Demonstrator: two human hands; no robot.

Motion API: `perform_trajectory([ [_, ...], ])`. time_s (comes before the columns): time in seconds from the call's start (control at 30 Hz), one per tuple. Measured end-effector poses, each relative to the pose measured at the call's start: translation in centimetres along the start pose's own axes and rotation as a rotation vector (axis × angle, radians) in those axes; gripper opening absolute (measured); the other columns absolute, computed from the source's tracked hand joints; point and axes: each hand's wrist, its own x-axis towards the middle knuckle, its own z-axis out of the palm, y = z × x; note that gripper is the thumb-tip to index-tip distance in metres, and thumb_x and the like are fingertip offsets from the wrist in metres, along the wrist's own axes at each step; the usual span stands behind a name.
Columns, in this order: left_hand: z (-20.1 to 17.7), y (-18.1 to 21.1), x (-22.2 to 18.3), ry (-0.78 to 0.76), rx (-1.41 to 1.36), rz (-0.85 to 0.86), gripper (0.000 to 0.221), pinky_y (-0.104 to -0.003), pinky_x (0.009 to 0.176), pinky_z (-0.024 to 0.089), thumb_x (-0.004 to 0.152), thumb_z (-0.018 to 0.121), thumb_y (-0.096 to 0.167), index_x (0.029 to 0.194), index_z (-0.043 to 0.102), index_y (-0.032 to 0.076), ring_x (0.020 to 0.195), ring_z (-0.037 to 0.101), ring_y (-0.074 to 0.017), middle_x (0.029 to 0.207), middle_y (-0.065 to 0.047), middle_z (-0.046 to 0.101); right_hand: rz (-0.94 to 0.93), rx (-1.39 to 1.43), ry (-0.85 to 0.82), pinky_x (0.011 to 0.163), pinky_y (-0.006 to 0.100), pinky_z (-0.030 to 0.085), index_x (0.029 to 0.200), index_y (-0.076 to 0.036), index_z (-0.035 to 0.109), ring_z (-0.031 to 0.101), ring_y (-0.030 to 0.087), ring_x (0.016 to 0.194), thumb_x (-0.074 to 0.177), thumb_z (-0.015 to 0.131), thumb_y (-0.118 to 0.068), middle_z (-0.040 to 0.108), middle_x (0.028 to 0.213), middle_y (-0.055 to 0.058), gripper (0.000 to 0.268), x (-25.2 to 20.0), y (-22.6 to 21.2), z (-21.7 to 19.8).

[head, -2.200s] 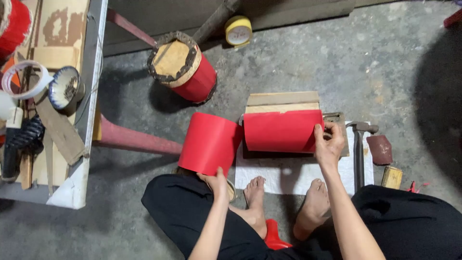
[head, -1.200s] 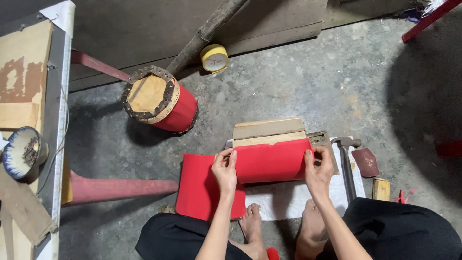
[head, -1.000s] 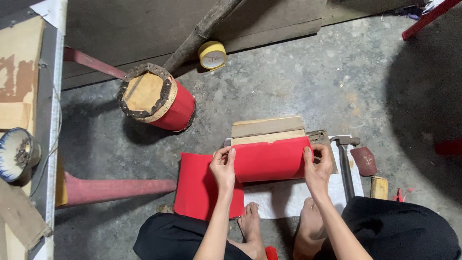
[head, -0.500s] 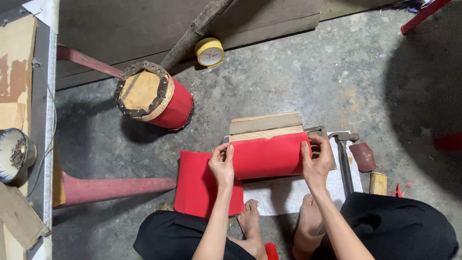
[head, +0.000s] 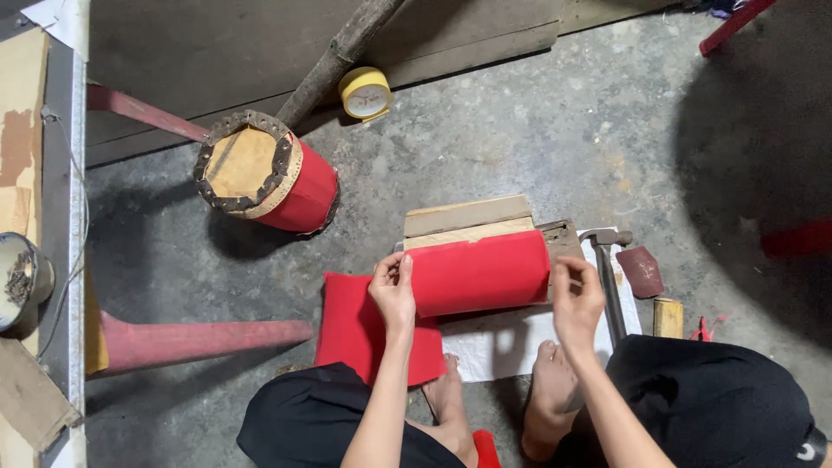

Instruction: Applying a red decorative cover to a small wooden drum using double-sided tape.

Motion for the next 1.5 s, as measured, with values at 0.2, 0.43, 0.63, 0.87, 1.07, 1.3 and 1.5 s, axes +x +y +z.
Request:
perform_trajectory([
  [0.2, -0.1, -1.3, 0.3, 0.002, -0.001, -0.012, 0.013, -0.027, 0.08, 0.056, 0.09, 0.08, 0.011, 0.103, 0.077, 0.007, 0.086, 0.067, -0.01, 0.091, -0.002, 0.064, -0.116, -0.063, 0.028, 0.077, 0.031, 0.056, 0.108, -0.008, 0.072, 0.069, 0.022, 0.092, 0.098, 0.08, -0.014, 0.069, 0.1, 0.006, 0.014, -0.8, 0.3, 0.0],
  [0.43, -0.1, -0.6, -0.1, 0.0, 0.015, -0.017, 0.013, -0.027, 0.082, 0.056, 0.091, 0.079, 0.013, 0.103, 0.077, 0.008, 0.087, 0.068, -0.0114, 0.094, -0.004, 0.067, -0.112, -0.033, 0.068, 0.074, 0.028, 0.056, 0.101, -0.009, 0.076, 0.07, 0.02, 0.087, 0.094, 0.085, -0.013, 0.072, 0.093, 0.006, 0.012, -1.1, 0.6, 0.4],
  [0.63, 0.0, -0.7, -0.2, 0.004, 0.016, -0.014, 0.014, -0.028, 0.083, 0.056, 0.091, 0.079, 0.014, 0.104, 0.076, 0.008, 0.089, 0.068, -0.0117, 0.095, -0.004, 0.068, -0.069, 0.045, 0.061, 0.077, 0.023, 0.054, 0.099, -0.013, 0.077, 0.068, 0.013, 0.09, 0.093, 0.084, -0.015, 0.072, 0.094, 0.001, 0.01, -1.0, 1.0, 0.9],
  [0.87, 0.1, -0.8, 0.1, 0.002, -0.011, -0.044, 0.014, -0.029, 0.085, 0.056, 0.091, 0.079, 0.014, 0.104, 0.077, 0.008, 0.091, 0.068, -0.0115, 0.095, -0.003, 0.068, -0.004, 0.157, 0.023, 0.078, 0.025, 0.054, 0.102, -0.01, 0.078, 0.067, 0.012, 0.09, 0.096, 0.081, -0.012, 0.072, 0.093, 0.005, 0.007, -0.7, 2.7, 1.2],
  [1.07, 0.0, -1.8, 0.2, 0.01, -0.007, -0.051, 0.014, -0.029, 0.085, 0.056, 0.091, 0.08, 0.015, 0.102, 0.077, 0.009, 0.091, 0.069, -0.0119, 0.094, -0.003, 0.068, 0.001, 0.168, -0.053, 0.078, 0.028, 0.055, 0.103, -0.007, 0.076, 0.066, 0.013, 0.089, 0.097, 0.078, -0.011, 0.073, 0.093, 0.007, 0.007, -0.2, 3.8, 1.0],
  [1.3, 0.1, -2.2, 0.3, 0.005, -0.015, -0.047, 0.015, -0.029, 0.087, 0.055, 0.091, 0.08, 0.015, 0.105, 0.077, 0.008, 0.092, 0.067, -0.0119, 0.096, -0.004, 0.067, 0.187, 0.203, -0.116, 0.068, 0.026, 0.054, 0.104, -0.01, 0.076, 0.065, 0.012, 0.082, 0.096, 0.08, -0.02, 0.072, 0.093, 0.004, 0.013, -0.1, 1.1, 0.4],
  [1.5, 0.0, -1.9, 0.0, 0.001, -0.02, -0.047, 0.016, -0.03, 0.088, 0.055, 0.092, 0.079, 0.015, 0.105, 0.077, 0.008, 0.094, 0.067, -0.0121, 0.097, -0.004, 0.067, 0.199, 0.146, -0.11, 0.067, 0.028, 0.055, 0.103, -0.01, 0.078, 0.067, 0.014, 0.081, 0.096, 0.081, -0.021, 0.073, 0.092, 0.008, 0.014, 0.7, 3.5, 0.2],
])
